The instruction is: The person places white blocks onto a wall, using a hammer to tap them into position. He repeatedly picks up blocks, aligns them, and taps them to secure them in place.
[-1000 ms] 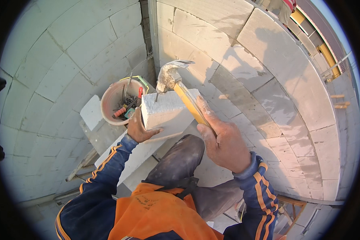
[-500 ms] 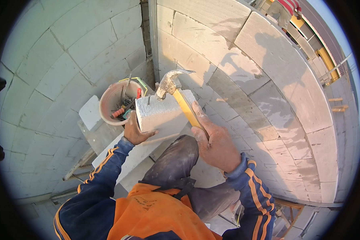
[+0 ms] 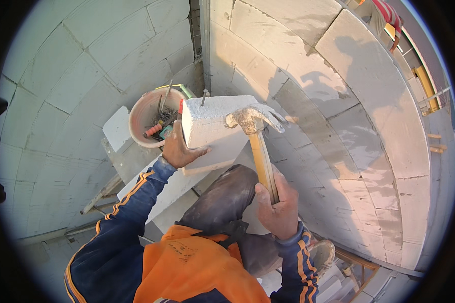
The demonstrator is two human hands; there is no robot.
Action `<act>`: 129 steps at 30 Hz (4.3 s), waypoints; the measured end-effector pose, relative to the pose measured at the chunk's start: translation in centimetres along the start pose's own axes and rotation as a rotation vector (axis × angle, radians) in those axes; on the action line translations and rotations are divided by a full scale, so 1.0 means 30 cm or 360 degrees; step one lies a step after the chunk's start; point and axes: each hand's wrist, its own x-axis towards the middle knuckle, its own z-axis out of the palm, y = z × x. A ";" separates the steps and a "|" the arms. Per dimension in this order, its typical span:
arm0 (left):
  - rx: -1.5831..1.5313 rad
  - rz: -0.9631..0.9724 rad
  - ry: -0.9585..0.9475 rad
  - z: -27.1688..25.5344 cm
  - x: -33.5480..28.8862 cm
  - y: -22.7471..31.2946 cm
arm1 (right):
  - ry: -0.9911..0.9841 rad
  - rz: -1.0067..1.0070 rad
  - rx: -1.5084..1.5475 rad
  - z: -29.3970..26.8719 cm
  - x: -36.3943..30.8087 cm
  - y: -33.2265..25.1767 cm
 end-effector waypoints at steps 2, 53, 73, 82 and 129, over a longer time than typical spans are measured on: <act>0.0043 -0.0102 -0.0026 0.008 0.048 -0.007 | -0.0227 -0.0039 -0.0016 -0.020 -0.070 0.080; 0.0780 -0.0325 0.0175 0.286 0.034 0.359 | 0.0309 -0.0014 0.0252 0.322 -0.316 0.470; -0.0541 -0.1892 -0.1192 -0.287 -0.209 1.604 | 0.0170 0.0842 -0.1483 -0.554 -0.502 -0.575; -0.1322 -0.1826 -0.1200 -0.432 -0.159 1.473 | 0.0236 0.1113 -0.0607 -0.971 -0.469 -0.872; -0.3654 -0.1342 -0.2054 -0.950 1.052 1.708 | 0.1112 -0.0595 -0.0118 -1.269 0.896 -1.436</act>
